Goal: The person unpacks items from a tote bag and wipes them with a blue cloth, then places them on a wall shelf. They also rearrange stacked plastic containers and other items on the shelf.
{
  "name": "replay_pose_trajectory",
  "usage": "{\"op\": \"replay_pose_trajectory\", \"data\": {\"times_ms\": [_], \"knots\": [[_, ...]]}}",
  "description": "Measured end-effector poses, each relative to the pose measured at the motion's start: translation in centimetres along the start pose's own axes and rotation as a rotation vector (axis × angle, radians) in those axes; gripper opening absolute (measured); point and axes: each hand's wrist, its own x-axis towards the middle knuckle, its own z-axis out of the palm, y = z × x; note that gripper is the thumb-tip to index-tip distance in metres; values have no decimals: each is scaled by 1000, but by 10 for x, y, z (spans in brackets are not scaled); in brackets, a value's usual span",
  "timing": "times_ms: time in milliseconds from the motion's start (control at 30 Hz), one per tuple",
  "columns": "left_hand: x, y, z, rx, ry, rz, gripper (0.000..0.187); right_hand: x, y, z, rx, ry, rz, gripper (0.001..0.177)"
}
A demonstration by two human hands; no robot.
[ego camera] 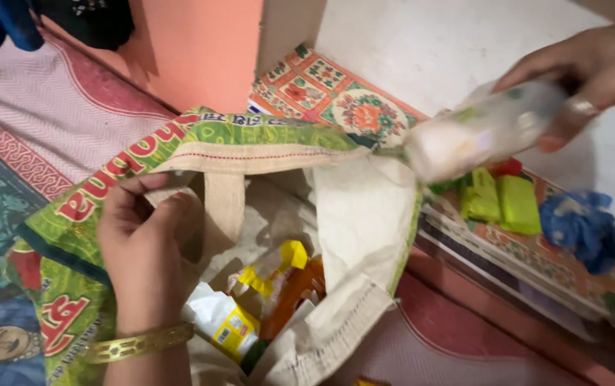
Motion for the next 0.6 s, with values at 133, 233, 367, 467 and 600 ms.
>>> {"op": "replay_pose_trajectory", "data": {"times_ms": [133, 233, 367, 467, 600], "knots": [[6, -7, 1, 238, 50, 30, 20, 22, -1, -12, -236, 284, 41, 95], [2, -10, 3, 262, 61, 15, 20, 51, -34, 24, -649, 424, 163, 88], [1, -7, -2, 139, 38, 12, 22, 75, -58, 72, -872, 667, -47, 96], [1, -8, -5, 130, 40, 12, 22, 82, -65, 74, -1018, 768, -182, 102], [3, -12, 2, 183, 49, 44, 21, 88, -82, 73, -1206, 639, -169, 52]]}}
